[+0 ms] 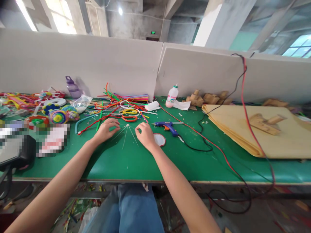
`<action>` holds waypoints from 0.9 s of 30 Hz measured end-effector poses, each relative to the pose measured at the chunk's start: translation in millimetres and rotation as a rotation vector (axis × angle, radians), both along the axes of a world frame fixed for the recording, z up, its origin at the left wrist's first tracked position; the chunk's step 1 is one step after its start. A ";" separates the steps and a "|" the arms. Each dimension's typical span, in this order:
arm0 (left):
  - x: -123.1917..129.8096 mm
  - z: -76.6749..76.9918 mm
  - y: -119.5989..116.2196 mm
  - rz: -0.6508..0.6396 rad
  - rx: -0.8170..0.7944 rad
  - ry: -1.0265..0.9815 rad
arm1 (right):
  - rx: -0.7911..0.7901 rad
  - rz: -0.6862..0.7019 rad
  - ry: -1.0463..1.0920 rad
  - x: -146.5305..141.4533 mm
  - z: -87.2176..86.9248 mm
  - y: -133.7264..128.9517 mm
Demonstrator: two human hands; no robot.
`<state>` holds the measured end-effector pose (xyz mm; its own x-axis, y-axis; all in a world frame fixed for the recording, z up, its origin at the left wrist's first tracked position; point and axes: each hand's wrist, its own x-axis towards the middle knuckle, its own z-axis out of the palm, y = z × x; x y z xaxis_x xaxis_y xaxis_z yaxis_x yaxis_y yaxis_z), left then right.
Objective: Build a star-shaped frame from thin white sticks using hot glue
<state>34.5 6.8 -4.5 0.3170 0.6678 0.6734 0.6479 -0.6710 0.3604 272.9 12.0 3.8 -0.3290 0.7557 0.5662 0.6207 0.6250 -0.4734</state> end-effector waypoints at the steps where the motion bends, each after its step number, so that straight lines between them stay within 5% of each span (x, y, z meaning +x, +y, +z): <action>1: 0.1 0.4 -0.4 -0.002 0.001 0.000 | -0.002 0.001 0.000 0.0 0.3 -0.2; 13: 12.1 7.8 -12.3 -0.053 -0.182 0.012 | 0.097 0.077 0.069 -8.2 5.1 -9.3; 27: 20.1 7.8 -12.0 -0.079 -0.022 -0.014 | 0.136 0.149 0.078 -13.0 5.7 -10.4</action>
<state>54.6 -5.3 3.3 0.3596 0.6561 0.6634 0.5884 -0.7113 0.3845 259.9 1.6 9.5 -0.3825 0.6172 0.6875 0.4817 0.7682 -0.4216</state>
